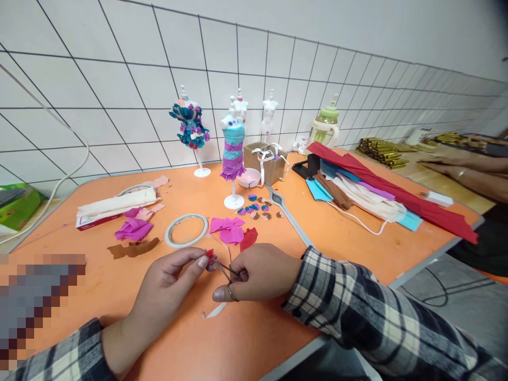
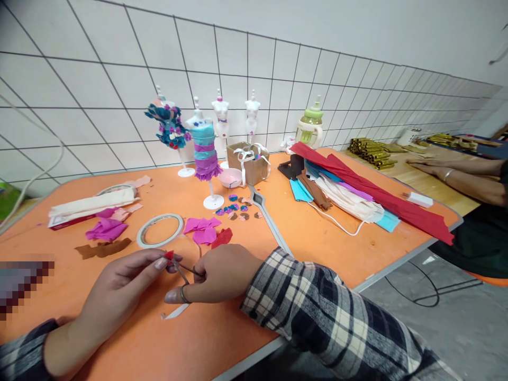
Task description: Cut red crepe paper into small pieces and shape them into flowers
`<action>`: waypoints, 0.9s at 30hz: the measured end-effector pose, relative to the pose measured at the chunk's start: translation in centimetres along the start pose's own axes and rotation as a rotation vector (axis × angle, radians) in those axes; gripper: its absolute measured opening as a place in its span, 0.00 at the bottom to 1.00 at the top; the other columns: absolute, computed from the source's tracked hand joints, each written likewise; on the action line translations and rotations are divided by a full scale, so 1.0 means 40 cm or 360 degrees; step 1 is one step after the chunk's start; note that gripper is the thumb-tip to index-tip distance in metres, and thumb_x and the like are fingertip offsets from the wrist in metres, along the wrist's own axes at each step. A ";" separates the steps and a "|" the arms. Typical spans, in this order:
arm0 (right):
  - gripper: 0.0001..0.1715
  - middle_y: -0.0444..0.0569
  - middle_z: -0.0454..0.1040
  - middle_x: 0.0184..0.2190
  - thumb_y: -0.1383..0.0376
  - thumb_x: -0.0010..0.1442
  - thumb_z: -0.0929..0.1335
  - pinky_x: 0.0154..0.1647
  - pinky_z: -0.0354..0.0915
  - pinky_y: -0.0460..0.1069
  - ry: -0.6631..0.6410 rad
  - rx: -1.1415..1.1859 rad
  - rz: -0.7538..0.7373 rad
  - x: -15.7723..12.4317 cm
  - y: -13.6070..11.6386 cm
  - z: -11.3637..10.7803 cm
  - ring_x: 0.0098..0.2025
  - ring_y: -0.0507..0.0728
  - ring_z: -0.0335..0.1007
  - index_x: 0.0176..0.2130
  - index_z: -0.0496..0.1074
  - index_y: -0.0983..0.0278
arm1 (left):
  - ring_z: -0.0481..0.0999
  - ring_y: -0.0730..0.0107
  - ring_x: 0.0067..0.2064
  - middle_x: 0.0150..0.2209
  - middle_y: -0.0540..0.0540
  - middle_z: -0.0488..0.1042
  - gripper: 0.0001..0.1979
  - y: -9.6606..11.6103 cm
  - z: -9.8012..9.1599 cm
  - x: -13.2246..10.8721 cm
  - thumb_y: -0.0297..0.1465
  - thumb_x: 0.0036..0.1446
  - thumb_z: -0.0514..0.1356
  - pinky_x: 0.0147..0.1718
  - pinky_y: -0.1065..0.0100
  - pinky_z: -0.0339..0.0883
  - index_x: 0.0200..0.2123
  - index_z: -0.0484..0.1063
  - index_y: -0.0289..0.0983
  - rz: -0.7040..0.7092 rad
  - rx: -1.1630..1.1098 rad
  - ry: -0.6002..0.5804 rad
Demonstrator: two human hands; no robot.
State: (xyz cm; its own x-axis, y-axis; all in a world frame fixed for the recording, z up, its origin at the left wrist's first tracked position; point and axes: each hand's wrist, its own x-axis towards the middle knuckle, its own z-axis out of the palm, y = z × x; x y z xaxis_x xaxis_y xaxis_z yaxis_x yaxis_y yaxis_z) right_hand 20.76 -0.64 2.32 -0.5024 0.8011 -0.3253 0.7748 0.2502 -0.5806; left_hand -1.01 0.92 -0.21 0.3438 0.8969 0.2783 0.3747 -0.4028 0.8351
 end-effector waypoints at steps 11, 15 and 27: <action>0.38 0.41 0.66 0.22 0.31 0.55 0.65 0.29 0.49 0.47 -0.0011 0.0079 -0.0002 -0.002 -0.002 -0.001 0.27 0.50 0.59 0.27 0.72 0.63 | 0.82 0.66 0.32 0.30 0.48 0.84 0.10 0.001 0.003 0.002 0.37 0.59 0.62 0.34 0.72 0.76 0.30 0.80 0.40 0.0019 -0.0002 0.0006; 0.40 0.41 0.64 0.21 0.31 0.55 0.64 0.28 0.48 0.47 -0.0009 0.0069 0.0020 -0.001 -0.002 -0.001 0.26 0.49 0.57 0.24 0.69 0.64 | 0.82 0.64 0.33 0.31 0.47 0.84 0.11 0.000 0.002 -0.001 0.39 0.59 0.62 0.36 0.70 0.77 0.30 0.81 0.40 -0.0010 -0.0007 -0.0005; 0.37 0.41 0.66 0.23 0.32 0.55 0.65 0.28 0.49 0.47 -0.0010 0.0088 -0.0030 0.004 0.008 0.007 0.27 0.50 0.59 0.27 0.72 0.63 | 0.83 0.61 0.33 0.30 0.46 0.84 0.12 0.007 0.002 0.001 0.40 0.58 0.62 0.36 0.68 0.78 0.30 0.80 0.40 -0.0047 0.0004 -0.0013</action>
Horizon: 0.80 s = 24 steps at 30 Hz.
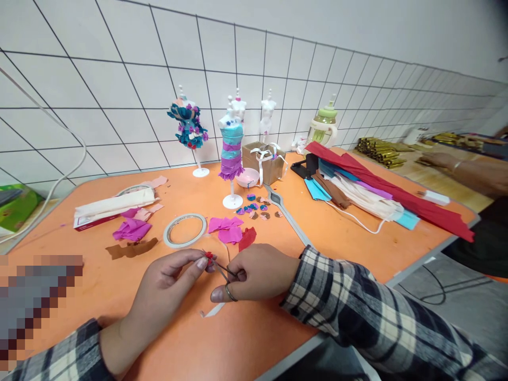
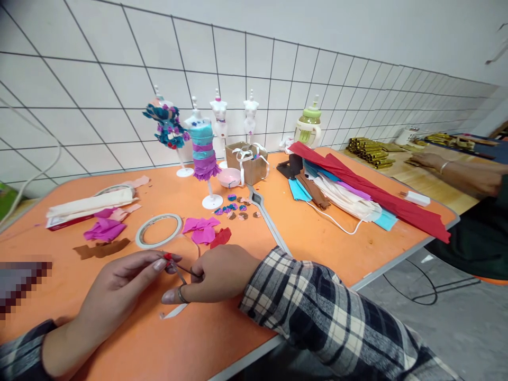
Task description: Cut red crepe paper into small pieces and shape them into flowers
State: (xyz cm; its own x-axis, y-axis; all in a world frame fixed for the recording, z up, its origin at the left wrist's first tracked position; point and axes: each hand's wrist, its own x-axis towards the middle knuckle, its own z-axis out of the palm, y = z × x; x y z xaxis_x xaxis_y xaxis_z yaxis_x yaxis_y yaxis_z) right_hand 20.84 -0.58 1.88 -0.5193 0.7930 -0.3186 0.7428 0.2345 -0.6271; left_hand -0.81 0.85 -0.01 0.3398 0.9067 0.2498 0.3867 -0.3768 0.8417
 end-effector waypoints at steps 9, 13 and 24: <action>0.40 0.41 0.65 0.22 0.30 0.54 0.63 0.28 0.49 0.47 -0.0004 -0.0034 0.0012 0.000 -0.002 0.000 0.27 0.50 0.59 0.26 0.70 0.63 | 0.83 0.63 0.34 0.31 0.47 0.84 0.11 -0.007 -0.003 -0.001 0.39 0.59 0.62 0.36 0.69 0.77 0.30 0.80 0.40 0.0015 -0.0006 -0.0016; 0.40 0.41 0.64 0.22 0.30 0.55 0.63 0.28 0.48 0.47 0.0004 -0.0040 0.0012 0.000 -0.001 0.000 0.26 0.49 0.57 0.25 0.69 0.63 | 0.83 0.64 0.33 0.30 0.47 0.84 0.10 -0.004 -0.002 -0.001 0.37 0.59 0.62 0.35 0.71 0.77 0.30 0.81 0.40 0.0048 -0.0004 -0.0005; 0.40 0.41 0.64 0.21 0.30 0.54 0.64 0.27 0.48 0.47 0.0005 -0.0026 0.0014 -0.001 -0.004 -0.002 0.26 0.49 0.58 0.24 0.69 0.63 | 0.83 0.63 0.33 0.31 0.47 0.84 0.11 -0.008 -0.003 0.000 0.38 0.59 0.62 0.35 0.70 0.77 0.31 0.81 0.40 0.0031 -0.0017 -0.0051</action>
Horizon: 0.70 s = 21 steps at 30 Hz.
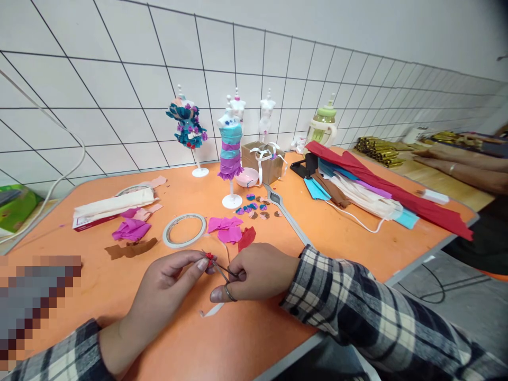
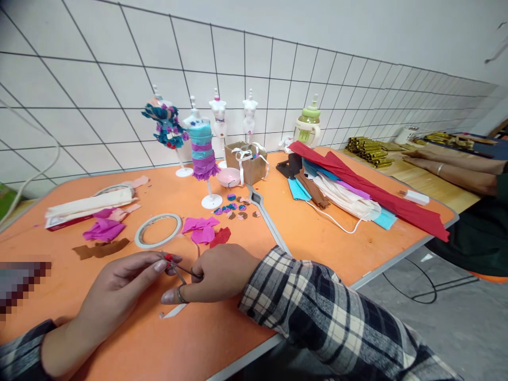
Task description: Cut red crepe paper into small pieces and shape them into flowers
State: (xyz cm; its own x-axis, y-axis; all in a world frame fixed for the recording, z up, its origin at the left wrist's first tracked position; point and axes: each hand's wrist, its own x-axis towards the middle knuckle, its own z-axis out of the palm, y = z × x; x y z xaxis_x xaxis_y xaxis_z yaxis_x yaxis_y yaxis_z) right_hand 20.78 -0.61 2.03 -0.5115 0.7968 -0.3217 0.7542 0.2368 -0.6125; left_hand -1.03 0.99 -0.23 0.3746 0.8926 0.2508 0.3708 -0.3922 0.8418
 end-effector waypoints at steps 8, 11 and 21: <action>0.40 0.41 0.63 0.21 0.30 0.54 0.64 0.27 0.48 0.48 0.0003 -0.0023 0.0014 0.001 -0.003 0.001 0.26 0.50 0.57 0.24 0.67 0.63 | 0.83 0.61 0.32 0.30 0.46 0.85 0.12 0.008 0.000 0.002 0.40 0.58 0.62 0.35 0.69 0.78 0.30 0.81 0.40 -0.0019 0.0017 0.0010; 0.39 0.41 0.62 0.20 0.31 0.55 0.64 0.27 0.47 0.48 0.0004 -0.0013 0.0018 0.001 -0.002 -0.001 0.26 0.49 0.56 0.23 0.66 0.64 | 0.83 0.61 0.33 0.31 0.46 0.85 0.12 0.007 0.001 0.003 0.40 0.59 0.62 0.35 0.69 0.78 0.30 0.81 0.41 -0.0012 0.0000 0.0001; 0.38 0.41 0.62 0.21 0.32 0.55 0.65 0.27 0.47 0.48 0.0010 -0.0033 0.0006 0.002 0.002 0.000 0.26 0.49 0.55 0.23 0.67 0.64 | 0.83 0.62 0.33 0.31 0.47 0.84 0.12 0.002 -0.002 -0.001 0.39 0.59 0.62 0.35 0.69 0.77 0.30 0.81 0.41 -0.0012 -0.0044 -0.0037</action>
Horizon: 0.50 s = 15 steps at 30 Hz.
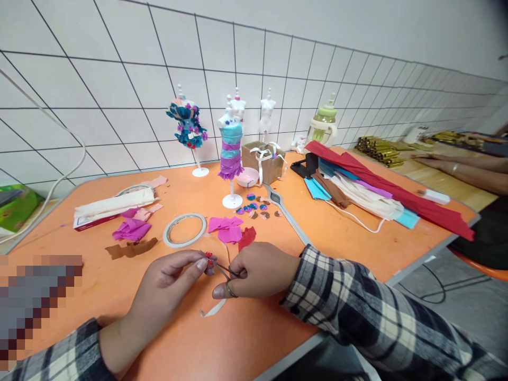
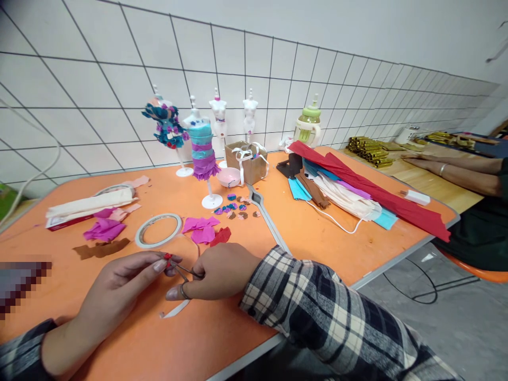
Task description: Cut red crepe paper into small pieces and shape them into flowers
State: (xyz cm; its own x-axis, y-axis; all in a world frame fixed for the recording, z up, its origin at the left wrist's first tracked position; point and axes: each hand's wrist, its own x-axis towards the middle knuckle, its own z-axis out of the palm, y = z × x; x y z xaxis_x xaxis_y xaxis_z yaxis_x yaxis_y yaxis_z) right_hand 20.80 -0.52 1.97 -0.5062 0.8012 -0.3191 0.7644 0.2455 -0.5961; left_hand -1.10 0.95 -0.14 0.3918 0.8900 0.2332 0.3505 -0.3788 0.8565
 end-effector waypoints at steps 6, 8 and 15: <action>0.36 0.40 0.62 0.20 0.34 0.57 0.65 0.27 0.47 0.48 -0.0022 -0.0039 -0.0007 -0.003 -0.002 -0.005 0.25 0.49 0.56 0.24 0.69 0.63 | 0.82 0.63 0.32 0.29 0.47 0.84 0.11 -0.005 0.000 0.000 0.39 0.60 0.62 0.35 0.70 0.77 0.30 0.81 0.40 -0.0011 -0.0019 -0.0009; 0.35 0.40 0.62 0.20 0.37 0.59 0.65 0.27 0.48 0.48 -0.0036 -0.0068 -0.0001 -0.003 -0.004 -0.008 0.25 0.49 0.55 0.24 0.68 0.64 | 0.82 0.63 0.32 0.29 0.47 0.84 0.11 -0.004 0.000 0.000 0.39 0.59 0.62 0.35 0.69 0.77 0.30 0.81 0.40 -0.0018 -0.0018 -0.0002; 0.33 0.40 0.63 0.20 0.37 0.58 0.66 0.27 0.48 0.48 -0.0017 -0.0056 -0.0009 -0.006 -0.008 -0.011 0.25 0.49 0.56 0.25 0.70 0.63 | 0.83 0.61 0.33 0.30 0.46 0.84 0.12 -0.005 -0.003 0.000 0.39 0.59 0.61 0.35 0.68 0.77 0.30 0.81 0.41 -0.0022 -0.0020 -0.0009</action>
State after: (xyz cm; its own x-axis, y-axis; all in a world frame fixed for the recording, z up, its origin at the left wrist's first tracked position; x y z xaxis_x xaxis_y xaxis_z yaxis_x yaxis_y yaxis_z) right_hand 20.86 -0.53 2.55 -0.5147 0.7938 -0.3239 0.7751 0.2693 -0.5716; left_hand -1.28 1.05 -0.25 0.3921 0.8935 0.2189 0.3453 -0.3635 0.8652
